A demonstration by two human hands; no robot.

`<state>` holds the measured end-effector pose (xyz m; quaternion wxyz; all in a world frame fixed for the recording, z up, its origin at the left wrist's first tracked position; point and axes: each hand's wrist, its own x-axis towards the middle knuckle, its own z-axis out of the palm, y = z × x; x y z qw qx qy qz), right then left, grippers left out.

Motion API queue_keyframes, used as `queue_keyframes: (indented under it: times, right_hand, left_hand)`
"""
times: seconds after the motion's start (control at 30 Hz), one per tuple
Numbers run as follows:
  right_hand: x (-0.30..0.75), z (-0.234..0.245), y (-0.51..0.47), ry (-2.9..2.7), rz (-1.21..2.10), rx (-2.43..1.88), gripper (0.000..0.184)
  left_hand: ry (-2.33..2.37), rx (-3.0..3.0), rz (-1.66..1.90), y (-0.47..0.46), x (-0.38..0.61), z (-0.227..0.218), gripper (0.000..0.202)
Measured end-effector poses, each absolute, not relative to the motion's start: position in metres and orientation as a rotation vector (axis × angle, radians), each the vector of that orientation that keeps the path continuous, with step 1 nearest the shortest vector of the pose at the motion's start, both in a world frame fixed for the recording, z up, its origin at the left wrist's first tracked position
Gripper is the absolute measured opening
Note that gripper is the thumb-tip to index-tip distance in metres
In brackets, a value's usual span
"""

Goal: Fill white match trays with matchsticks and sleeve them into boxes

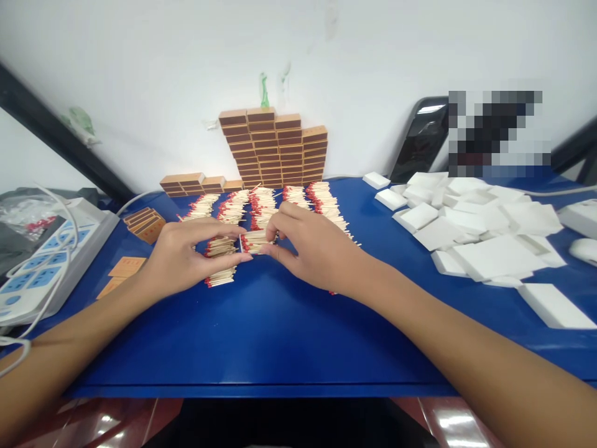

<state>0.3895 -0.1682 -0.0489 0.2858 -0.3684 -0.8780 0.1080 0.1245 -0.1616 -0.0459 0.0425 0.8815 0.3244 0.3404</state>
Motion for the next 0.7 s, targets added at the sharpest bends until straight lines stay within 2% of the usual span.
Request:
queue_keyframes:
  times: [0.23,0.4,0.7]
  right_hand:
    - [0.39,-0.049,-0.17,-2.422,0.377,-1.025,0.011]
    - [0.385,-0.052,-0.171,-2.35,0.442,-1.029,0.009]
    - [0.387,-0.061,-0.163,-2.305,0.268,-1.043,0.004]
  left_hand:
    - [0.978,2.701,1.007,-0.163,0.125,-0.046,0.033]
    - [0.902,2.713,1.021,-0.163,0.126,-0.048,0.034]
    - [1.193,2.724,1.147,-0.153,0.116,-0.044,0.034]
